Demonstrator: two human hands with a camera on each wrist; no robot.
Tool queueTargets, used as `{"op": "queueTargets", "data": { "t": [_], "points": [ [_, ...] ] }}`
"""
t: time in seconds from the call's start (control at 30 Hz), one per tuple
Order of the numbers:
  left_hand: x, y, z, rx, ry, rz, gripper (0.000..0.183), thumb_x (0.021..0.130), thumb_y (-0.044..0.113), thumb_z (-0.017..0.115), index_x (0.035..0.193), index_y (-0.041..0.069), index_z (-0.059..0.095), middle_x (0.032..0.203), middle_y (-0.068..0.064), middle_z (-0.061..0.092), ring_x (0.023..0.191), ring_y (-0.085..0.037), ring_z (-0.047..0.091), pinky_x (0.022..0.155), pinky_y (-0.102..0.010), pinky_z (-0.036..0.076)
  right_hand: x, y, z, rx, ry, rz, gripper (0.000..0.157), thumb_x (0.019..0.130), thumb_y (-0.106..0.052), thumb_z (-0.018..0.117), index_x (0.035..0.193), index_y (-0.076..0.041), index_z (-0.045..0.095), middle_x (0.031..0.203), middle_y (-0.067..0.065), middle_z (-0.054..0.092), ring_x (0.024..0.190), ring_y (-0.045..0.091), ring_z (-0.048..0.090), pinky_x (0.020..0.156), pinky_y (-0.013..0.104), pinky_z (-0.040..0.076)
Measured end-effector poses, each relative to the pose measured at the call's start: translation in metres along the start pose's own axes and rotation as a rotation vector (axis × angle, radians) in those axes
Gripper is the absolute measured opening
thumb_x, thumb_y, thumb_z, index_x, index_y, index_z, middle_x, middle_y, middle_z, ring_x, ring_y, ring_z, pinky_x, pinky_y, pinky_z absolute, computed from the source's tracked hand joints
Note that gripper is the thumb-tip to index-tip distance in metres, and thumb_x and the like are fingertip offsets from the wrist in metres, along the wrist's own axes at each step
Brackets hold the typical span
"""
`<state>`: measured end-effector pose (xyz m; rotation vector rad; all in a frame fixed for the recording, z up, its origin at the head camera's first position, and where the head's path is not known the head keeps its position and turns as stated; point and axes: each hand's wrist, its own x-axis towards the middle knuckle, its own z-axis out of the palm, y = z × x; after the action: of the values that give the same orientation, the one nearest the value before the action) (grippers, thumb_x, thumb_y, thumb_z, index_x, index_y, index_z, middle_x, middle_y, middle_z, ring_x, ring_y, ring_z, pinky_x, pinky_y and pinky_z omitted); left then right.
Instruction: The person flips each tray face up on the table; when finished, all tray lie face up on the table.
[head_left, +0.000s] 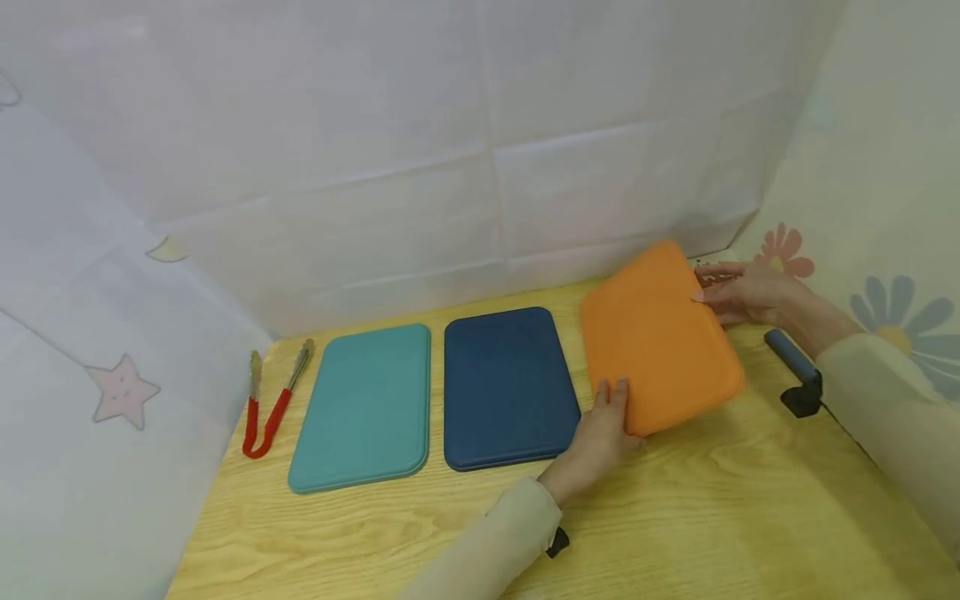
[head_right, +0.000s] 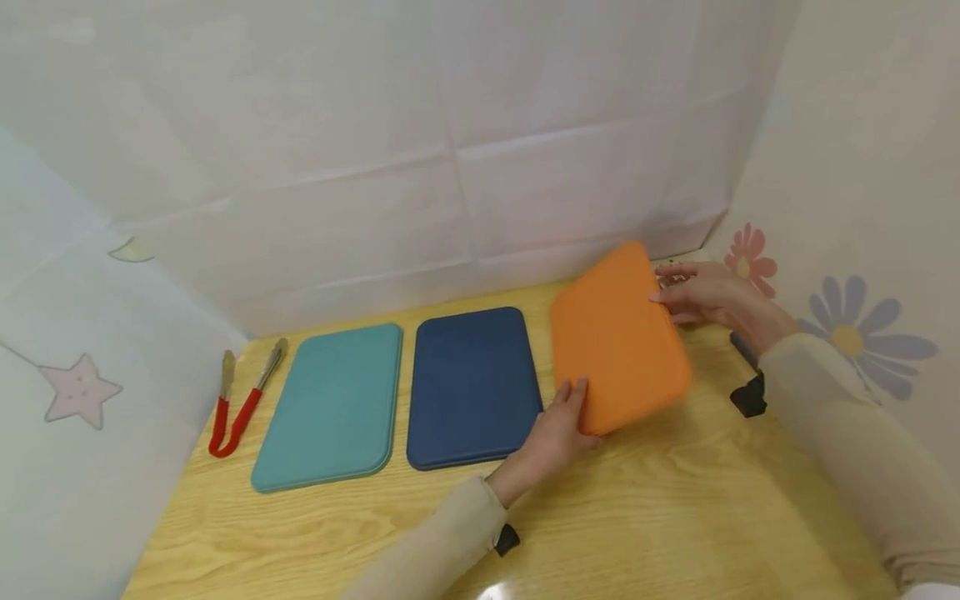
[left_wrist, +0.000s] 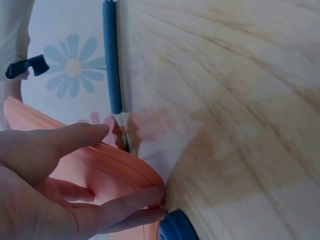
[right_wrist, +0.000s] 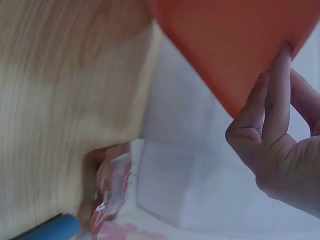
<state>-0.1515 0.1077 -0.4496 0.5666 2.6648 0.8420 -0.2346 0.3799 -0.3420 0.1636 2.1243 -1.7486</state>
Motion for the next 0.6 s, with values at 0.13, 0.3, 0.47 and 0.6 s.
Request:
{"op": "queueTargets", "data": {
  "t": [0.13, 0.3, 0.47, 0.6],
  "points": [
    [-0.005, 0.000, -0.005, -0.011, 0.020, 0.029, 0.087, 0.085, 0.023, 0.076, 0.155, 0.018, 0.024, 0.154, -0.013, 0.030, 0.134, -0.025, 0.042, 0.103, -0.044, 0.041, -0.004, -0.017, 0.015, 0.107, -0.016, -0.039, 0.077, 0.096, -0.006, 0.060, 0.156, -0.009, 0.011, 0.105, -0.004, 0.065, 0.094, 0.014, 0.067, 0.084, 0.038, 0.055],
    [-0.016, -0.003, -0.009, -0.075, 0.078, 0.148, 0.089, 0.089, 0.017, 0.072, 0.156, 0.021, 0.015, 0.153, -0.013, 0.032, 0.136, -0.023, 0.039, 0.104, -0.045, 0.040, -0.004, -0.029, 0.032, 0.148, -0.035, -0.073, 0.082, 0.096, -0.010, 0.060, 0.157, -0.013, 0.005, 0.106, -0.005, 0.065, 0.095, 0.011, 0.067, 0.084, 0.032, 0.055],
    [-0.024, -0.003, -0.014, -0.094, 0.258, 0.433, 0.091, 0.091, 0.010, 0.067, 0.157, 0.015, 0.004, 0.155, -0.010, 0.028, 0.124, -0.023, 0.053, 0.094, -0.032, 0.049, -0.001, -0.039, 0.048, 0.157, -0.005, -0.097, 0.084, 0.095, -0.012, 0.063, 0.157, -0.015, 0.007, 0.106, -0.005, 0.065, 0.094, 0.009, 0.067, 0.083, 0.031, 0.055],
    [-0.026, 0.006, -0.026, -0.098, 0.407, 0.593, 0.089, 0.092, 0.005, 0.063, 0.156, 0.013, 0.003, 0.158, -0.003, 0.023, 0.088, -0.016, 0.066, 0.068, -0.015, 0.051, 0.000, -0.044, 0.060, 0.137, 0.024, -0.124, 0.084, 0.093, -0.013, 0.066, 0.157, -0.017, 0.011, 0.115, 0.000, 0.057, 0.096, 0.009, 0.066, 0.085, 0.032, 0.054]
  ]
}}
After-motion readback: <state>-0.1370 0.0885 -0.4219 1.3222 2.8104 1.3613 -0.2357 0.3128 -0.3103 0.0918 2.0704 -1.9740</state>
